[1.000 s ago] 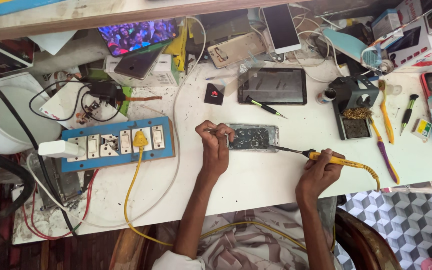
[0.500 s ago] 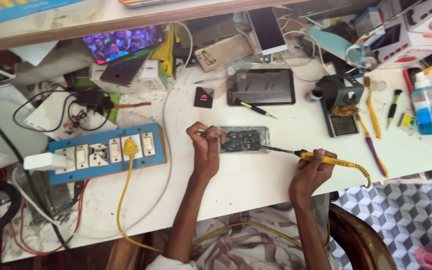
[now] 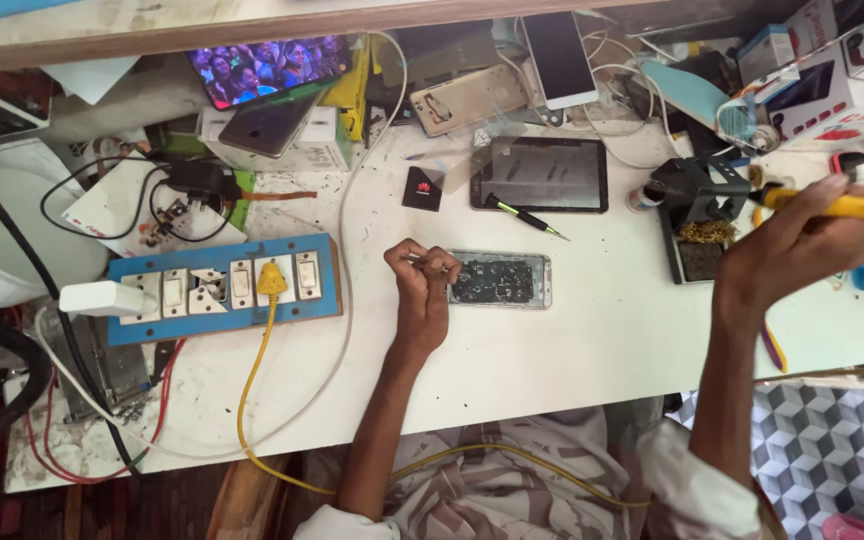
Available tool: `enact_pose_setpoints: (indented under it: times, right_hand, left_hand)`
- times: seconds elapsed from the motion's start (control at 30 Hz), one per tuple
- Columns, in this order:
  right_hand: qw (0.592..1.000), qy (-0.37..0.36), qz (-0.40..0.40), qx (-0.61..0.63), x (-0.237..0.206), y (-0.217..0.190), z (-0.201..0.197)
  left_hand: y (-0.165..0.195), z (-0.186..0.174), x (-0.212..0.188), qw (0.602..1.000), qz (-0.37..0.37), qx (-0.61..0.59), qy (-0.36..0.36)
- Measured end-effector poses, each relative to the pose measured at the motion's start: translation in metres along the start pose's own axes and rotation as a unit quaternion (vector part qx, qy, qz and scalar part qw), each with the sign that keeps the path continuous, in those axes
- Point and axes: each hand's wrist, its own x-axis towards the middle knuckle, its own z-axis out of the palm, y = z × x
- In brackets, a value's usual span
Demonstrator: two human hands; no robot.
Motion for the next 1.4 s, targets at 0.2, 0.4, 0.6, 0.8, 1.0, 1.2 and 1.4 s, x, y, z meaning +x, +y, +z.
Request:
enact_pose_setpoints:
  times: [0.2, 0.4, 0.6, 0.8, 1.0, 1.2, 1.4]
  right_hand:
    - [0.954, -0.040, -0.165, -0.247, 0.032, -0.009, 0.018]
    - [0.976, -0.140, -0.052, -0.156, 0.014, -0.002, 0.028]
    - [0.945, -0.082, -0.152, -0.279, 0.017, 0.007, 0.045]
    - [0.958, -0.161, -0.127, -0.198, 0.019, -0.001, 0.036]
    - [0.951, -0.208, -0.122, -0.194, 0.026, -0.009, 0.038]
    - [0.919, -0.196, -0.178, -0.291, 0.030, -0.008, 0.041]
    - [0.927, -0.187, -0.200, -0.256, 0.025, 0.000, 0.043]
  left_hand:
    - [0.005, 0.002, 0.000, 1.000, -0.024, 0.005, 0.004]
    - [0.012, 0.001, 0.000, 1.000, -0.018, 0.006, 0.011]
    - [0.014, -0.002, 0.003, 1.000, -0.007, 0.020, 0.011]
    - [0.011, -0.005, 0.002, 0.999, -0.029, 0.021, 0.014]
    - [0.005, -0.007, 0.004, 0.999, -0.017, -0.037, 0.022]
    - [0.004, -0.012, 0.005, 0.999, -0.042, -0.012, 0.025]
    - [0.004, -0.013, 0.005, 0.998, -0.046, -0.037, 0.022]
